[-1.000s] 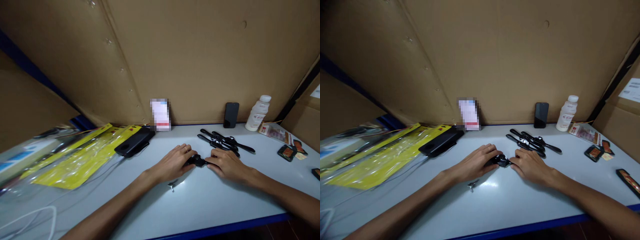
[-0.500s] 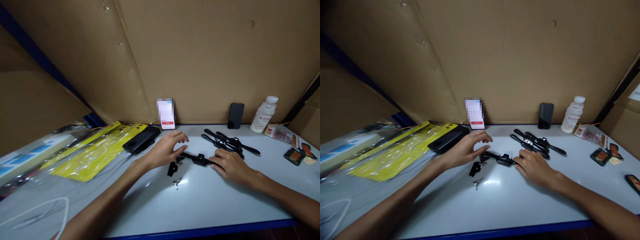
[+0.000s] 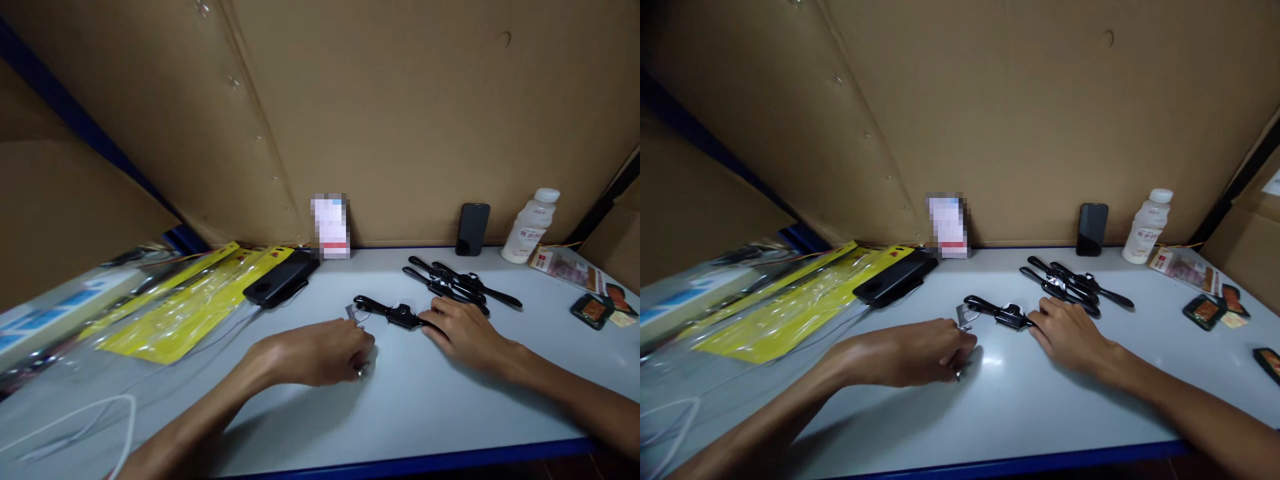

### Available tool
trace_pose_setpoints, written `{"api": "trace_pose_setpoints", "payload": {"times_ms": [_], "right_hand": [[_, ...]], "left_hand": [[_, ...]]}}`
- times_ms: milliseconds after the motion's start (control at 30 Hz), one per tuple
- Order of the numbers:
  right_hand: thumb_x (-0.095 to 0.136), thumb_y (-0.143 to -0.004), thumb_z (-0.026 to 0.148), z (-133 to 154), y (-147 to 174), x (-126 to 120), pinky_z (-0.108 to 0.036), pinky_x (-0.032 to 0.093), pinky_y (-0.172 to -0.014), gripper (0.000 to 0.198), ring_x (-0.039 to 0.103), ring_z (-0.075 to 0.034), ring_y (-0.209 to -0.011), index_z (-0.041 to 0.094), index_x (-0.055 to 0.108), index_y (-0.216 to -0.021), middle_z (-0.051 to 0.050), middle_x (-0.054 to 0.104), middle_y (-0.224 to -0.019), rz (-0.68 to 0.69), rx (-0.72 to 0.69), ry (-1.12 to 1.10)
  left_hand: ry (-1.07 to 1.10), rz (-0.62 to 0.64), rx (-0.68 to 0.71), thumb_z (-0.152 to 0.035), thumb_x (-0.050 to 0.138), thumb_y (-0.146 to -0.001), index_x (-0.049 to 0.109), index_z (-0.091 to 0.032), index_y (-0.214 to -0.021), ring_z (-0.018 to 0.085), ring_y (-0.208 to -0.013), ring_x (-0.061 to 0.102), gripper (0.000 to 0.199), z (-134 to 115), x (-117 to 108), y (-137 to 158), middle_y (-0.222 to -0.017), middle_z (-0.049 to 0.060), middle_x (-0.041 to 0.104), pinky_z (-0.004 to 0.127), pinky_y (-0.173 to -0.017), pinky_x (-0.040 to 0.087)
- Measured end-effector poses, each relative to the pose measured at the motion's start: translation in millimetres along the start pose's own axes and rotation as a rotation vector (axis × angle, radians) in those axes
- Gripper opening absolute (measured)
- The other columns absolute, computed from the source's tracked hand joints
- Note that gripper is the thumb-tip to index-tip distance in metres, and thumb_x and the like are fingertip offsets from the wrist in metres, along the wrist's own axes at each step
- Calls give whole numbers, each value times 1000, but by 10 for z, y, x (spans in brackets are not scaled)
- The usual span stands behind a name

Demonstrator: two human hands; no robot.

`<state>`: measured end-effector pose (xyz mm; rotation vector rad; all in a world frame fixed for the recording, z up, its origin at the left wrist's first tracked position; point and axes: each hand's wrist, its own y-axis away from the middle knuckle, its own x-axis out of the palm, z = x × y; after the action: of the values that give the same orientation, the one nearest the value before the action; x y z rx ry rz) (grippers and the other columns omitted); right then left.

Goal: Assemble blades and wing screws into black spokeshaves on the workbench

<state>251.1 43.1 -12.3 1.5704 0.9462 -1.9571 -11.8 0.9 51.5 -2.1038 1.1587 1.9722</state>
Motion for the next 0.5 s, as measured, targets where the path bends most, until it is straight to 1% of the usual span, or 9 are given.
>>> {"api": "trace_pose_setpoints", "payload": {"times_ms": [100,167,300,400,500], "right_hand": [[54,-99,24,-2,0,-3,-30,32,-63,19,59,-19,-83,20,71,-107,-6,64,-95,1,-3,-5],[55,-98,24,-3,-1,-3,-31,31,-62,19,59,-19,-83,19,71,-107,-6,64,-95,-5,1,-10],[55,-98,24,1,0,-5,-30,30,-63,20,59,-19,-82,19,71,-108,-6,65,-95,-1,6,-3],[55,-98,24,4,3,-7,-30,28,-62,20,59,-19,-82,19,71,-108,-6,65,-95,5,7,2],[54,-98,24,4,2,-8,-30,27,-61,19,58,-19,-82,19,71,-107,-6,64,-95,6,11,-2]], "left_hand": [[-75,-114,-51,-15,49,-93,66,-18,-87,17,-67,57,18,-5,22,-71,-81,5,67,29,-60,34],[-128,-177,-102,-18,45,-96,65,-16,-87,18,-67,56,22,25,1,-77,-82,8,66,30,-61,32],[-101,-222,-155,-19,44,-94,62,-18,-84,16,-62,52,20,155,-62,-19,-76,5,63,30,-57,28],[-89,-271,-179,-18,44,-93,61,-19,-86,16,-63,53,18,267,-84,15,-74,4,63,29,-57,28],[-62,-303,-149,-16,47,-89,63,-20,-92,16,-66,56,17,326,-73,9,-76,3,64,28,-58,30]]}}
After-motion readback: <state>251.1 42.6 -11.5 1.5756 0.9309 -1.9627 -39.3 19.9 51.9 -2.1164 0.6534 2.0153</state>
